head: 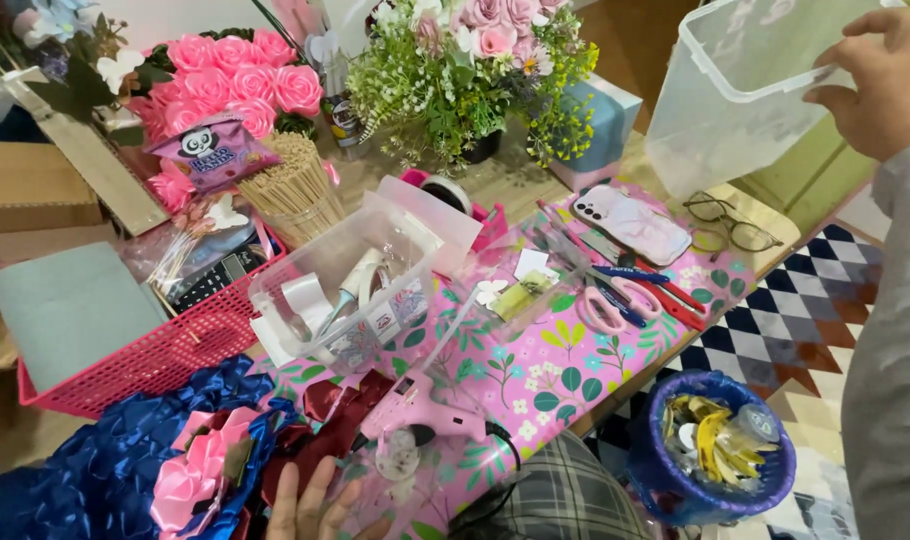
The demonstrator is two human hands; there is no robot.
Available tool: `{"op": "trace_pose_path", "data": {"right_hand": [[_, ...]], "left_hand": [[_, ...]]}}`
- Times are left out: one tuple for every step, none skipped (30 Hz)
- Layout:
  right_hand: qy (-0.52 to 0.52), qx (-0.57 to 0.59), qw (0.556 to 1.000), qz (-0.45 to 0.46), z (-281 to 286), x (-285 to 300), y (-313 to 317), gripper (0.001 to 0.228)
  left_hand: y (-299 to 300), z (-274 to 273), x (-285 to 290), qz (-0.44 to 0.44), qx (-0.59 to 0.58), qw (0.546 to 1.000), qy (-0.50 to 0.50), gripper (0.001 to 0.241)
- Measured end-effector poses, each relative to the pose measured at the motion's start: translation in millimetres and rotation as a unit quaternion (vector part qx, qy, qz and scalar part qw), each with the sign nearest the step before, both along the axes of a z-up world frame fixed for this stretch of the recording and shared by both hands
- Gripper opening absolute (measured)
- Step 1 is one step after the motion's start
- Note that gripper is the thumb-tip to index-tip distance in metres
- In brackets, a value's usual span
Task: The person uses a hot glue gun to attach blue satin ribbons to a black wire headband. They then retrieve a container of pre-made fabric flowers and begin attaching red and pink flowers to the headband.
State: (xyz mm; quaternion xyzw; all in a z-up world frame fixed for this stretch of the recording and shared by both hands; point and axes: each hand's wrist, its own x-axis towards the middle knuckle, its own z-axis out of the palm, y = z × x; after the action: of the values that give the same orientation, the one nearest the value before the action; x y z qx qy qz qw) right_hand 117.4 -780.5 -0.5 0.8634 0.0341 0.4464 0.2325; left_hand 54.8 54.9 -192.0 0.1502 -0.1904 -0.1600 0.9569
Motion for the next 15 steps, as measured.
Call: {"op": "trace_pose_path", "data": {"right_hand": [[-0.001,0.000,1.000,0.000,-2,5,0,0.039],[0.020,0.046,0.998,-0.032,-4,10,1,0.033],[0.041,0.092,0.993,-0.063,-5,16,2,0.028],[0.040,0.092,0.993,-0.063,-1,17,14,0.028],[0.065,0.161,0.982,-0.073,3,19,26,0.025],[0.089,0.230,0.966,-0.083,6,21,39,0.022],[0.089,0.230,0.966,-0.083,3,26,35,0.022],[0.094,0.236,0.965,-0.064,-1,31,31,0.026],[0.100,0.242,0.964,-0.045,-5,36,28,0.030],[0.101,0.241,0.964,-0.045,-4,38,31,0.030],[0.121,0.288,0.949,-0.046,-2,42,35,0.034],[0.142,0.334,0.931,-0.046,0,46,39,0.039],[0.143,0.334,0.931,-0.044,-1,50,32,0.039],[0.145,0.336,0.930,-0.030,-3,55,26,0.043],[0.148,0.338,0.929,-0.015,-5,60,20,0.046]], "left_hand": [[1,-1,2,0.000,0.000,1.000,-0.001,0.059],[1,-1,4,-0.024,-0.011,1.000,-0.007,0.058],[2,-2,5,-0.046,-0.023,0.999,-0.014,0.058],[2,-1,9,-0.046,-0.023,0.999,-0.015,0.058],[1,0,12,-0.041,-0.018,0.999,-0.016,0.058],[-1,-2,13,-0.035,-0.012,0.999,-0.017,0.058],[-1,-2,15,-0.029,-0.006,0.999,-0.017,0.058],[-2,-1,17,-0.024,-0.001,1.000,-0.017,0.058],[-2,-1,18,-0.018,0.005,1.000,-0.016,0.058],[-2,-1,19,-0.012,0.011,1.000,-0.015,0.059],[-2,-2,21,-0.005,0.016,1.000,-0.015,0.059],[-2,-2,22,0.002,0.021,1.000,-0.015,0.059],[-1,-2,23,0.010,0.027,0.999,-0.014,0.059],[0,-3,24,0.018,0.032,0.999,-0.014,0.059],[1,-3,25,0.027,0.038,0.999,-0.013,0.059]]}}
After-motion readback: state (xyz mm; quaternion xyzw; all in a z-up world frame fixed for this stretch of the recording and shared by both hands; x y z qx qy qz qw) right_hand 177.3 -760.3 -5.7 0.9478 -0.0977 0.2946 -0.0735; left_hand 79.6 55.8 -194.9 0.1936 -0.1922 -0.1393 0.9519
